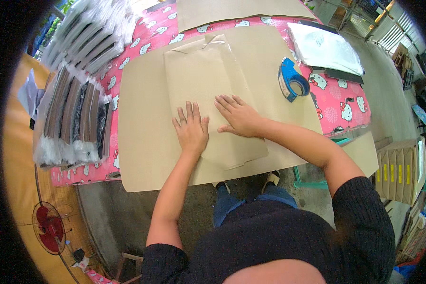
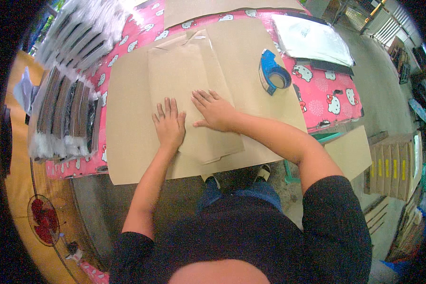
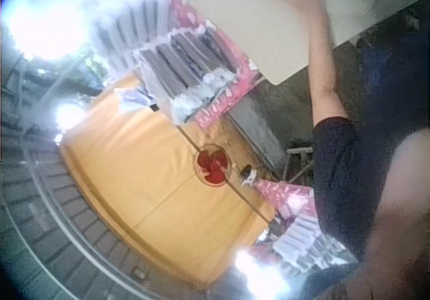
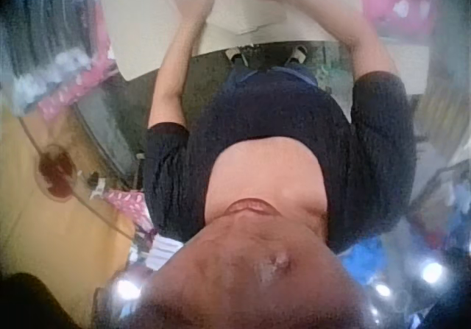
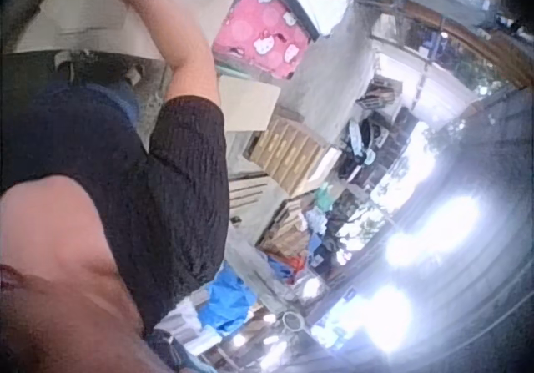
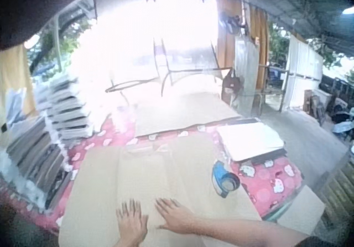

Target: The person wraps rectangular items in brown paper and secures the packaging with clear tape using a tape dispenser. They place the wrapped item to the side, then take a new item from a stack and repeat the wrapping and taping process.

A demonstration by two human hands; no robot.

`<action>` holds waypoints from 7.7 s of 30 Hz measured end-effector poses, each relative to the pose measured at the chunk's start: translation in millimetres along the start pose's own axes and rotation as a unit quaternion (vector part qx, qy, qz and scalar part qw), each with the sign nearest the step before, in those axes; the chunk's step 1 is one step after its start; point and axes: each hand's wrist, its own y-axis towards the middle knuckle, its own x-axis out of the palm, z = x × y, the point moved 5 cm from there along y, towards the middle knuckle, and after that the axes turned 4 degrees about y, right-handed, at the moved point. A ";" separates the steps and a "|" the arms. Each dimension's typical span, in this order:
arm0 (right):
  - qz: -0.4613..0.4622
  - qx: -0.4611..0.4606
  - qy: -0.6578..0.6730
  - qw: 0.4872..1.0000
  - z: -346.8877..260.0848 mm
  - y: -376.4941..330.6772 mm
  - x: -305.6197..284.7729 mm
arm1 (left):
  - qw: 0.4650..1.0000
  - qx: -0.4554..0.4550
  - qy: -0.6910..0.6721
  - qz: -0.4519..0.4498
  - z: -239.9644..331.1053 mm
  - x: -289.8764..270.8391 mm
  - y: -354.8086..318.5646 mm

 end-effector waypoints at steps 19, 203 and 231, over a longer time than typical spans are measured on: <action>-0.029 0.093 0.033 0.995 17.2 -27.1 -19.4 | 0.983 0.057 -0.084 -0.153 -0.3 -5.2 -1.6; 0.062 0.037 0.318 0.945 114.8 -135.8 -169.3 | 0.975 -0.060 -0.020 -0.213 73.3 8.1 39.6; 0.471 0.090 0.347 0.806 -46.8 -81.4 -203.8 | 0.627 -0.045 -0.760 0.163 -144.5 -144.0 24.9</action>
